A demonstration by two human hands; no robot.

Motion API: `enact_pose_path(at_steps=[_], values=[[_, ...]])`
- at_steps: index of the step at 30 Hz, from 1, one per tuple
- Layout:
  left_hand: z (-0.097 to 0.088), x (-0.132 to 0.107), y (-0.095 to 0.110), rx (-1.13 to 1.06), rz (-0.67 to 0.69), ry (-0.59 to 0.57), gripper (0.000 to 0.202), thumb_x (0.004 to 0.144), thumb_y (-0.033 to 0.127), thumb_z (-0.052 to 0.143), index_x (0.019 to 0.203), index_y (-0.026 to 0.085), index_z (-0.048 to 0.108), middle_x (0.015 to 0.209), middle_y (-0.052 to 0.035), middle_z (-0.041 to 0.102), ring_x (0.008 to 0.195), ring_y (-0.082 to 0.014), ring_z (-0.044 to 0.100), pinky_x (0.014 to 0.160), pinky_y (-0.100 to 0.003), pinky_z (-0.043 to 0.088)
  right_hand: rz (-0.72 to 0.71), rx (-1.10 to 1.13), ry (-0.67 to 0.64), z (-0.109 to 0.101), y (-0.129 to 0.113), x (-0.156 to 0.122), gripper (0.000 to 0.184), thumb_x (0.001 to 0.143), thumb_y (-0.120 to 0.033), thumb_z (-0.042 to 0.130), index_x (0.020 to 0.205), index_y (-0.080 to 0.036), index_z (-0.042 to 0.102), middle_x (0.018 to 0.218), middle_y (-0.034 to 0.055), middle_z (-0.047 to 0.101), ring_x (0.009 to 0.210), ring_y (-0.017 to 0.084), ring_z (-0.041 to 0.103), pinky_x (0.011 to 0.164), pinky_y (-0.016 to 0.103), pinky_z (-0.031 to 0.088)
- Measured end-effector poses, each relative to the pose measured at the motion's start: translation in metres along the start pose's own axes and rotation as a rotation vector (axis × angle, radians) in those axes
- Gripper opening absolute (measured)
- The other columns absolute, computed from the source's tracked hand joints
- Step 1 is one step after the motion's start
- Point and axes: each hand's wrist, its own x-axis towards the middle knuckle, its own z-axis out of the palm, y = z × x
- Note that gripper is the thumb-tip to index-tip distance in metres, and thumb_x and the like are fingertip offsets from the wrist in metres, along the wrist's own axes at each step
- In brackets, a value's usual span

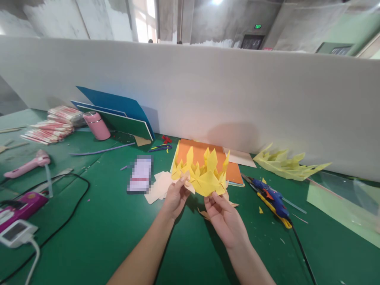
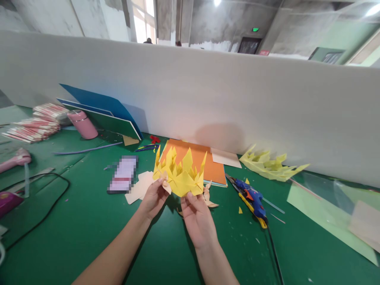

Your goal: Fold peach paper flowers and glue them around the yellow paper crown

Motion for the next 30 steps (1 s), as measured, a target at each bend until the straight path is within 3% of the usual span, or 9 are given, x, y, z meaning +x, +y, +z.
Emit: enact_pose_path(at_steps=[4, 10, 15, 20, 30], values=[[0.0014, -0.0005, 0.0007, 0.017, -0.021, 0.036, 0.026, 0.06, 0.026, 0.077, 0.08, 0.015, 0.066, 0.074, 0.0004, 0.07, 0.066, -0.0116, 0.064, 0.065, -0.022, 0.051, -0.02, -0.05, -0.053, -0.0024, -0.0015, -0.0005, 0.024, 0.066, -0.015, 0.072, 0.083, -0.026, 0.06, 0.08, -0.005, 0.069, 0.083, 0.01, 0.065, 0.081, 0.025, 0.056], [0.0029, 0.0009, -0.0009, 0.021, -0.025, 0.007, 0.025, 0.06, 0.026, 0.076, 0.081, 0.016, 0.067, 0.081, -0.002, 0.072, 0.071, -0.0144, 0.066, 0.066, -0.024, 0.052, -0.05, -0.003, -0.074, -0.0053, 0.0001, 0.0021, 0.023, 0.069, -0.026, 0.072, 0.089, -0.027, 0.061, 0.096, -0.0033, 0.07, 0.097, 0.012, 0.063, 0.09, 0.029, 0.052], [0.0027, 0.0029, -0.0031, 0.023, -0.058, -0.018, 0.026, 0.062, 0.025, 0.074, 0.086, 0.016, 0.066, 0.084, -0.0034, 0.073, 0.078, -0.0171, 0.067, 0.072, -0.027, 0.053, -0.046, 0.004, -0.058, -0.0045, 0.0013, 0.0044, 0.026, 0.066, -0.026, 0.075, 0.089, -0.026, 0.062, 0.095, -0.0026, 0.071, 0.094, 0.013, 0.065, 0.088, 0.03, 0.052], [0.004, 0.0026, -0.0035, 0.001, -0.065, -0.023, 0.022, 0.062, 0.024, 0.075, 0.081, 0.017, 0.066, 0.074, -0.0001, 0.071, 0.07, -0.014, 0.066, 0.066, -0.023, 0.053, -0.058, 0.0, -0.045, -0.0039, -0.0006, 0.0033, 0.026, 0.062, -0.028, 0.077, 0.084, -0.025, 0.063, 0.091, -0.0022, 0.072, 0.088, 0.013, 0.066, 0.085, 0.029, 0.054], [0.0043, 0.0039, -0.0059, -0.049, -0.134, -0.081, 0.021, 0.064, 0.025, 0.073, 0.081, 0.014, 0.066, 0.076, -0.0021, 0.072, 0.069, -0.0143, 0.066, 0.066, -0.023, 0.053, -0.071, -0.001, -0.048, -0.0005, 0.0, -0.0016, 0.034, 0.062, -0.025, 0.078, 0.094, -0.026, 0.064, 0.099, -0.0013, 0.072, 0.089, 0.015, 0.067, 0.085, 0.034, 0.054]])
